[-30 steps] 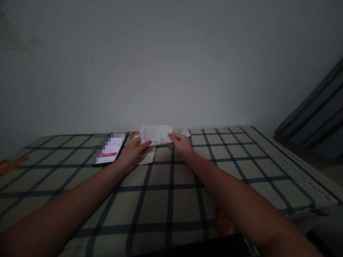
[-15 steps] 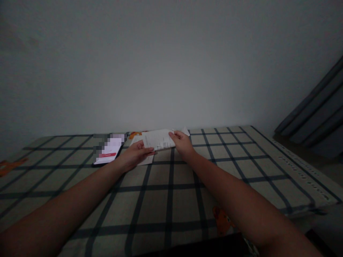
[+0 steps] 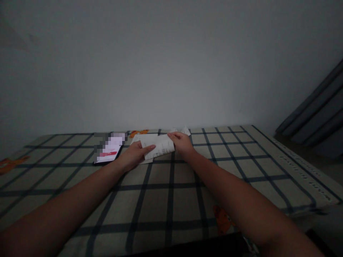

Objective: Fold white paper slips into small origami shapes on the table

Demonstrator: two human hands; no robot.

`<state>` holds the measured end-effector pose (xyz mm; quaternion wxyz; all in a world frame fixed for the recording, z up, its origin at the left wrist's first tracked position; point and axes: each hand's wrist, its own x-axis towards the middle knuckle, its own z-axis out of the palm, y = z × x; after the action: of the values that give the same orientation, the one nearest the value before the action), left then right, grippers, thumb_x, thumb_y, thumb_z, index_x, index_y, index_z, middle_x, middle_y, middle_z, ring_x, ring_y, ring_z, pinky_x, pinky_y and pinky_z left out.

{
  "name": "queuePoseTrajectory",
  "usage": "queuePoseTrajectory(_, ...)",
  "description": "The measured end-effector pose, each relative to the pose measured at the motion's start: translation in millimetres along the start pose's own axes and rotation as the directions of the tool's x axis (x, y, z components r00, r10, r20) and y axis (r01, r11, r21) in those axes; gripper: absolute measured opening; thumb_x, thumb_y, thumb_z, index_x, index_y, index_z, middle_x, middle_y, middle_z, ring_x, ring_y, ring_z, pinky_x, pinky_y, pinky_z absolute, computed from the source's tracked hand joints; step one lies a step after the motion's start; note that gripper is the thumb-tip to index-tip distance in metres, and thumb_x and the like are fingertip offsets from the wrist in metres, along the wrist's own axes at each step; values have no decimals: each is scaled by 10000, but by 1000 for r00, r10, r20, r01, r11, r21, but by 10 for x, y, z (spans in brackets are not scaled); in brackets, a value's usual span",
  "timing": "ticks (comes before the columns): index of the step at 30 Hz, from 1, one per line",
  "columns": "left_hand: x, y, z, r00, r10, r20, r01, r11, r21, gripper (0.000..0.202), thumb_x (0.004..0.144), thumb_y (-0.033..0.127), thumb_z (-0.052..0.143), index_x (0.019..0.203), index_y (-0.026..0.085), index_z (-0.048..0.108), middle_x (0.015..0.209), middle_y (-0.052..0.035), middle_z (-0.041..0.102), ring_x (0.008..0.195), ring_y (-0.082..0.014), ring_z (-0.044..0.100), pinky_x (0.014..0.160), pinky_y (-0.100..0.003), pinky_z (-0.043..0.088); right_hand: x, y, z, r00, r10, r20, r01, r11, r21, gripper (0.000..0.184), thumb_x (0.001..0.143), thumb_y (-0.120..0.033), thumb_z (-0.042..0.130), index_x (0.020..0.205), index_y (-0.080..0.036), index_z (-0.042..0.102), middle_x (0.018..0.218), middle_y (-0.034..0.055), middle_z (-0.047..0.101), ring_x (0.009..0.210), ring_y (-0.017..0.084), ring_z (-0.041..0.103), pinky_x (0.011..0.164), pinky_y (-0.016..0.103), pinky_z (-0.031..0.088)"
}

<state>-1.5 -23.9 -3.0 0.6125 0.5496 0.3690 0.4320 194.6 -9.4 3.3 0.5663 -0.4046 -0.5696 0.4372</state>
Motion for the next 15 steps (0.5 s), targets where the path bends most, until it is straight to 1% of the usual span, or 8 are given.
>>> queuePoseTrajectory(3,4,5,0,1000,-2,-2,2,1000,11,389,680,267,664,1042,141,594,1057,-113,636,902,-221,610,840,-351,439,15,56,-10,999,46,9,-46,998,36,323,682,-410,582,831,-132,653,791,57,626,661,128,522,606,257,407)
queuePoseTrajectory(6,2,14,6,1000,-27,11,26,999,19,384,665,249,672,1027,142,599,1046,-110,642,888,-213,611,829,-343,443,15,63,-6,998,63,13,-63,997,52,324,685,-399,578,861,-137,651,806,58,633,660,126,527,602,250,414)
queuePoseTrajectory(10,-16,29,22,999,-23,33,23,1000,8,361,682,265,655,1021,150,605,1031,-103,648,865,-204,613,814,-340,447,12,34,0,999,36,11,-37,999,37,310,696,-403,569,833,-136,649,769,45,627,636,117,520,600,245,412)
queuePoseTrajectory(15,-37,61,45,999,-10,33,10,1000,14,350,695,289,641,1016,151,610,1015,-104,651,871,-214,613,800,-346,450,-2,-8,4,1000,17,-20,-17,1000,-17,329,693,-420,568,814,-125,647,777,54,628,651,124,527,600,246,411)
